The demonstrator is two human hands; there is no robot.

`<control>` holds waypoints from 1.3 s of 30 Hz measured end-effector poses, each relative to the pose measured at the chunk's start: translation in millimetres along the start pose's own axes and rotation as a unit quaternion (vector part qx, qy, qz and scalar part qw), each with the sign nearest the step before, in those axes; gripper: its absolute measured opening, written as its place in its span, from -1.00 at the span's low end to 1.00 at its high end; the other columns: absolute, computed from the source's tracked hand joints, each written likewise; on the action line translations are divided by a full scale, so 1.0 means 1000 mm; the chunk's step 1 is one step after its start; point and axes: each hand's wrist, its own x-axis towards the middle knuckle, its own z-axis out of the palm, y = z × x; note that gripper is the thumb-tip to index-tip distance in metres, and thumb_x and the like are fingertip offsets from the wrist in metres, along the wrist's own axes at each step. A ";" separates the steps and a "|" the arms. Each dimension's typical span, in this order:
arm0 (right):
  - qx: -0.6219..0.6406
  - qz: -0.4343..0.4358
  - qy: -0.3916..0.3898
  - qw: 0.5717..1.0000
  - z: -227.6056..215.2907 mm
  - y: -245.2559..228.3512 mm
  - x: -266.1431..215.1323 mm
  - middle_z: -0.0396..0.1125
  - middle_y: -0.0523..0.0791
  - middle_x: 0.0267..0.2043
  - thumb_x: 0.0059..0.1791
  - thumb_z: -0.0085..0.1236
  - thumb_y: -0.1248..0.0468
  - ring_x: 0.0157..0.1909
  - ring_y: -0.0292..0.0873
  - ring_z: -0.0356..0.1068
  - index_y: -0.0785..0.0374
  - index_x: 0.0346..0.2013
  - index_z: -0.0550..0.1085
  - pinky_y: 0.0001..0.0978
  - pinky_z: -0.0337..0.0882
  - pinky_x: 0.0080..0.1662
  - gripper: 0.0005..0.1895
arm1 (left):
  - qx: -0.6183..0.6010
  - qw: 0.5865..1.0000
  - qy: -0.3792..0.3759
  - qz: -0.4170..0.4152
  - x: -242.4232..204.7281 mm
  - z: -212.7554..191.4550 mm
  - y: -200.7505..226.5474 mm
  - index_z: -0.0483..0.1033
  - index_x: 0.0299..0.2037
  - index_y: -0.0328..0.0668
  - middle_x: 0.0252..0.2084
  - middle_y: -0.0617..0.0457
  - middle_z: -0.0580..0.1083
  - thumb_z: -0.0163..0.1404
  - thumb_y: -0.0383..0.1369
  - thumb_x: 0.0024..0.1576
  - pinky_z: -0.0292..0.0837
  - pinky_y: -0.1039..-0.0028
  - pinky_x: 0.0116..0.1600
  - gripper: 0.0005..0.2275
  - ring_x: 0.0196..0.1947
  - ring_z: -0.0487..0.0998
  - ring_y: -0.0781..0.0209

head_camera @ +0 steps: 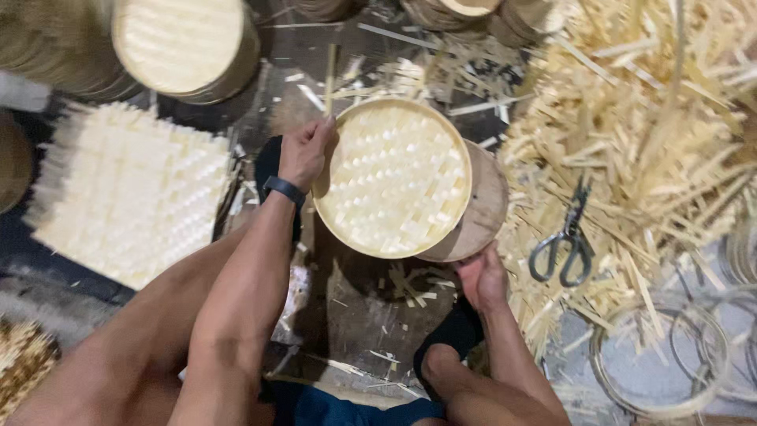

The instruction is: The person fits a circular bamboo ring over a square woven bamboo sheet, trims the overhanging bamboo strips with scissors, and uses a wooden mold to press the woven material into a circular base.

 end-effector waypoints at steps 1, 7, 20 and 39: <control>-0.018 -0.003 0.022 1.000 -0.003 -0.006 -0.009 0.34 0.02 0.31 0.11 -0.15 -0.03 0.28 0.02 0.37 0.35 0.33 0.29 -0.04 0.40 0.17 -0.37 | -0.034 0.999 -0.023 0.018 0.003 0.010 -0.009 0.62 -0.25 -0.43 -0.41 0.17 0.45 0.08 -0.16 0.34 0.25 0.51 -0.31 -0.64 -0.41 0.32 0.41; -0.273 0.001 0.110 0.956 -0.021 0.001 -0.029 0.40 0.10 -0.10 0.23 -0.12 0.19 -0.15 -0.04 0.52 0.57 0.09 0.37 -0.17 0.63 -0.11 -0.60 | -0.144 0.980 -0.130 0.031 0.010 0.076 -0.044 0.67 -0.09 -0.33 -0.29 0.20 0.58 0.11 -0.22 0.25 0.44 0.61 -0.22 -0.72 -0.34 0.48 0.48; -0.655 -0.267 0.168 0.687 -0.002 0.025 -0.062 0.51 -0.06 -0.28 0.03 -0.08 0.41 -0.26 -0.10 0.55 0.21 -0.20 0.55 -0.28 0.51 -0.14 -0.78 | 0.357 0.797 -0.219 0.435 -0.182 0.196 -0.022 0.36 0.19 -0.42 0.18 -0.37 0.39 0.06 -0.08 0.13 0.17 0.07 0.37 -0.44 0.23 0.34 -0.23; -0.750 -0.277 0.165 0.578 -0.028 0.032 -0.050 0.46 0.06 -0.27 0.06 0.11 0.25 -0.23 0.12 0.49 0.27 -0.16 0.55 -0.11 0.46 -0.16 -0.84 | 0.558 0.711 -0.178 0.389 -0.019 -0.114 -0.057 0.44 0.02 -0.26 0.05 -0.13 0.51 -0.06 -0.44 0.15 0.47 0.20 0.13 -0.75 0.04 0.53 -0.06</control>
